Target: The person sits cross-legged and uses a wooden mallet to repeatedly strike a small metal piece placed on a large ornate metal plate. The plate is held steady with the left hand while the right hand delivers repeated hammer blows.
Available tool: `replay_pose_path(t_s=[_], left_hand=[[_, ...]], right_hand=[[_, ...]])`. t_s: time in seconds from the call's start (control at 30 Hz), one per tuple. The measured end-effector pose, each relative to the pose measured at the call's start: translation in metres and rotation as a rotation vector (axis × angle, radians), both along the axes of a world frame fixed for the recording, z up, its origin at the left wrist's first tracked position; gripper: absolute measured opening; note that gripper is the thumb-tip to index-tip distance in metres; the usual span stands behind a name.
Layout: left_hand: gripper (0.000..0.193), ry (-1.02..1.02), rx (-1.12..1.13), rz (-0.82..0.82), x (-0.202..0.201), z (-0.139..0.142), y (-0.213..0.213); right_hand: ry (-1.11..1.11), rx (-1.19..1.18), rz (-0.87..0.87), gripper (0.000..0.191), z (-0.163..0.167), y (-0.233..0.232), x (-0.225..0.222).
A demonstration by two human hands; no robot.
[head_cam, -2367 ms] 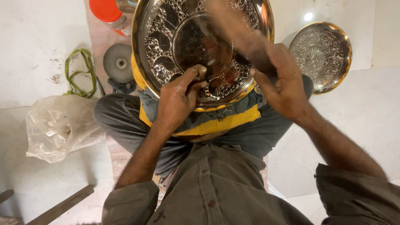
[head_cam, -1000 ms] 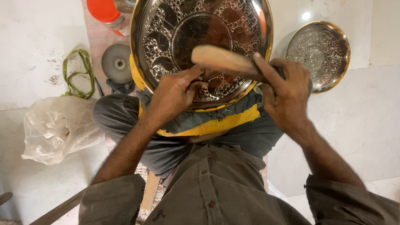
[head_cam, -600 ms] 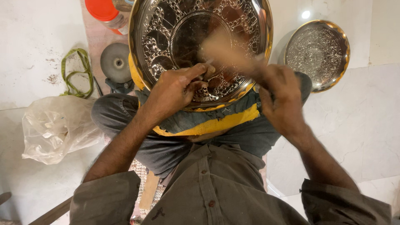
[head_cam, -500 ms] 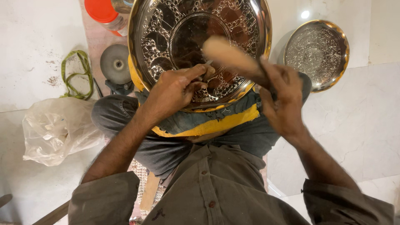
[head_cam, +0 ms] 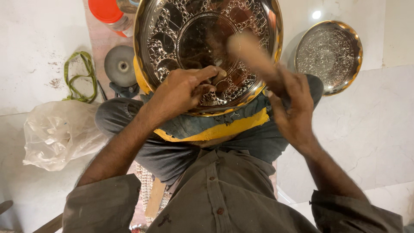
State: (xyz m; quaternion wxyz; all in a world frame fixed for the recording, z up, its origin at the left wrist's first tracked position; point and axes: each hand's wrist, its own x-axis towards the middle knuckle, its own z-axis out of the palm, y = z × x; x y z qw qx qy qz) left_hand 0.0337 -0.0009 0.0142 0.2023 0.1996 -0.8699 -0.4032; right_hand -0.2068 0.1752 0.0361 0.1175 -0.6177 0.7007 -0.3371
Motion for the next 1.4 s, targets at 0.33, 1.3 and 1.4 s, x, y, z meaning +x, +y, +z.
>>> replay_pose_path(t_s=[0.33,1.3,1.4], left_hand=[[0.036,-0.201,0.02,-0.04,-0.003,0.004,-0.005],[0.035,-0.125,-0.037,-0.07,-0.003,0.002,-0.009],[0.035,-0.124,-0.033,-0.09,-0.004,0.001,-0.01]], right_hand=[[-0.217,0.034,-0.001,0.057,-0.004,0.008,-0.001],[0.137,0.132,0.009,0.075,-0.01,0.012,-0.001],[-0.282,0.029,-0.037,0.065,-0.015,0.016,-0.002]])
